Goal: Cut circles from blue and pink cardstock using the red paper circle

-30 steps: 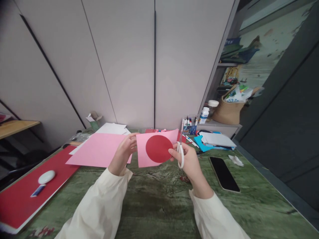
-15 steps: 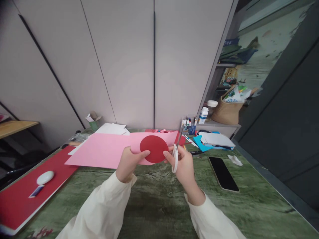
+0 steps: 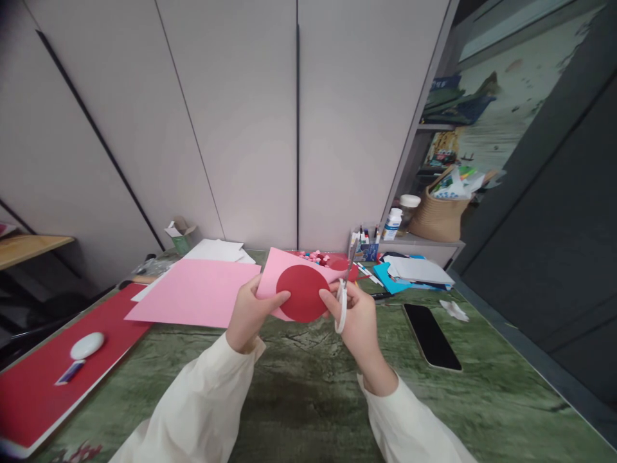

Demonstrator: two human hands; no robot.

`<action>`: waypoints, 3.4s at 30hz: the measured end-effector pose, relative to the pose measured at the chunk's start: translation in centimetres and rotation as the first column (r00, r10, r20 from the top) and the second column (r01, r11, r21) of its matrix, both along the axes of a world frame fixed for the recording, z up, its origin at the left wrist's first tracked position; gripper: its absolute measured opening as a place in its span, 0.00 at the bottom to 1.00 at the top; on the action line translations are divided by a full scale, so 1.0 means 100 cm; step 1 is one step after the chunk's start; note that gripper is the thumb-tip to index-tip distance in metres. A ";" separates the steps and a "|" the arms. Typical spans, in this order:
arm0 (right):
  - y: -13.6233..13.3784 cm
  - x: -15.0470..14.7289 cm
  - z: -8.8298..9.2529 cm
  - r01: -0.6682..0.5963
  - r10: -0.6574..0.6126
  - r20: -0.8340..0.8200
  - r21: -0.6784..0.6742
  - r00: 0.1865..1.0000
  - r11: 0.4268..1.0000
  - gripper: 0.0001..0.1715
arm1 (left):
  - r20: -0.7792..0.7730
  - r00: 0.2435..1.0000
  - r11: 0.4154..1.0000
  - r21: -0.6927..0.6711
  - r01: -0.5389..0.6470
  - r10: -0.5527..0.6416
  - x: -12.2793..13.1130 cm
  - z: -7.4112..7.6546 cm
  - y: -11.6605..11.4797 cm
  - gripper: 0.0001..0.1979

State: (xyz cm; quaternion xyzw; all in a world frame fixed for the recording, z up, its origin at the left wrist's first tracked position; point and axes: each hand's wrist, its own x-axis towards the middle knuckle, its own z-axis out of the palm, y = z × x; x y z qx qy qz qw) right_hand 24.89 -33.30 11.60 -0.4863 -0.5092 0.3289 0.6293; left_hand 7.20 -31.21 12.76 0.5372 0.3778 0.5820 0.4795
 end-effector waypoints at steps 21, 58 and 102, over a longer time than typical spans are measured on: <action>-0.009 -0.021 -0.007 -0.021 0.020 -0.189 -0.003 0.982 1.000 0.13 | 0.073 0.996 0.997 0.054 -0.047 0.043 0.028 -0.033 -0.011 0.15; -0.024 -0.010 0.014 -0.497 0.551 0.238 -0.254 0.800 0.830 0.23 | 0.262 0.909 0.930 0.085 -0.356 0.324 0.004 -0.013 -0.004 0.23; -0.021 0.001 0.018 -0.433 0.538 0.272 -0.362 0.798 0.826 0.20 | 0.067 0.949 0.924 0.218 -0.316 0.309 -0.016 -0.006 0.003 0.22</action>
